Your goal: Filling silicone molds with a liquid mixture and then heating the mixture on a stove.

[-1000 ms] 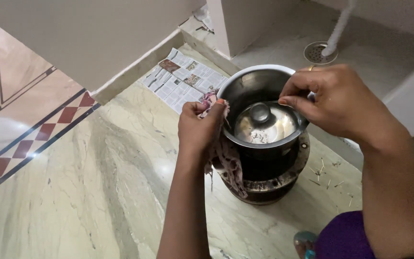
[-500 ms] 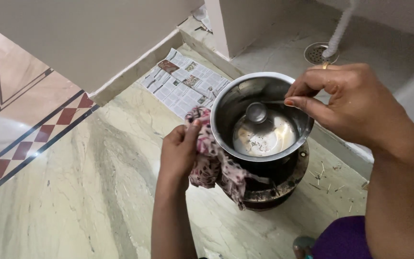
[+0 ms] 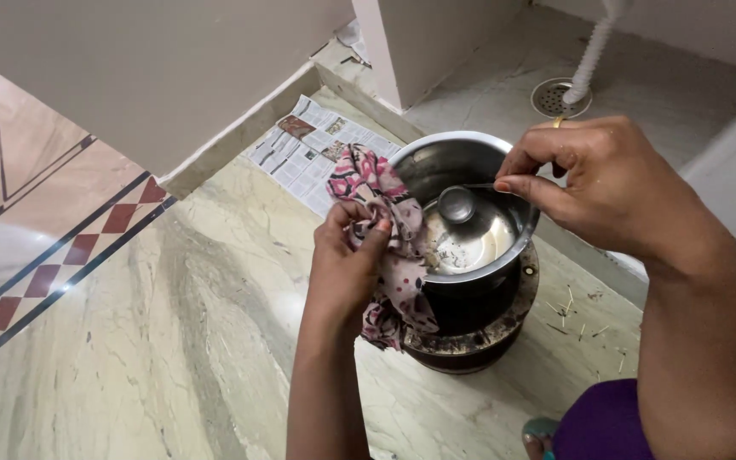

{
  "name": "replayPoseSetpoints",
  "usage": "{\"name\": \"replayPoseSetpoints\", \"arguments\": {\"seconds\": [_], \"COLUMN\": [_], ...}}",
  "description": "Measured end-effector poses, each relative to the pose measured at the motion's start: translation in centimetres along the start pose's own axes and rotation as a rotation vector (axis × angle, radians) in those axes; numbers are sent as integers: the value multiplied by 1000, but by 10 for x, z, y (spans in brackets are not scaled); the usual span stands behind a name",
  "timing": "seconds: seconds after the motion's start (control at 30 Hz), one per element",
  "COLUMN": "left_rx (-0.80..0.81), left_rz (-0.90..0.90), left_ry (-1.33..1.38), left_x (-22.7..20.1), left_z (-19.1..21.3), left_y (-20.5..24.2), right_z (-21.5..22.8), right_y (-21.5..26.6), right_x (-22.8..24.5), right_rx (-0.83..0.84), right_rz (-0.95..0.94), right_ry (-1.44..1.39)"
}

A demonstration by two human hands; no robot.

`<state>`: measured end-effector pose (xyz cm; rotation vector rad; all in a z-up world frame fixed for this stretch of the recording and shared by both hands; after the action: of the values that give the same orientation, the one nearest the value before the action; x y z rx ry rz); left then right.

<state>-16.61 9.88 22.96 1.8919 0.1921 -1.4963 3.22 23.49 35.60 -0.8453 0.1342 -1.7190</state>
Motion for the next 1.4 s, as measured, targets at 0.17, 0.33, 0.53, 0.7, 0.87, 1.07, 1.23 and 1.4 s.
{"name": "replayPoseSetpoints", "arguments": {"seconds": [0.17,0.33,0.53,0.7,0.87,1.07,1.23,1.4], "left_rx": [-296,-228,-564,-769,-607,-617,-605,-590], "left_rz": [-463,-28,-30,-421,-499,-409,-360,164], "left_ry": [-283,139,-223,-773,-581,-330,-451,-980], "left_x": [-30,5,-35,-77,-56,-26,-41,-39], "left_z": [19,72,80,-1,-18,7,6,6], "left_y": [11,9,45,64,51,25,27,16], "right_z": [1,-2,-3,-28,-31,-28,-26,-17], "right_y": [-1,-3,-7,-2,-5,-5,1,-1], "right_x": [-2,0,11,-8,-8,-8,-18,-12], "right_rx": [-30,-4,-21,178,192,193,225,139], "right_rz": [17,29,30,-192,-144,-176,-227,-116], "right_ry": [-27,27,-6,42,62,43,66,38]}}
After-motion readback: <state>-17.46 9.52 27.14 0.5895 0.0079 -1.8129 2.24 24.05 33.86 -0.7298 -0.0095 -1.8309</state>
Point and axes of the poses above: each hand's wrist, its own y-axis away from the middle knuckle, its own z-axis out of the back of the hand, x = y × z, the point moved 10 cm from there along -y, towards the middle knuckle, and after that the axes turned 15 degrees about z, right-handed, at the moved point
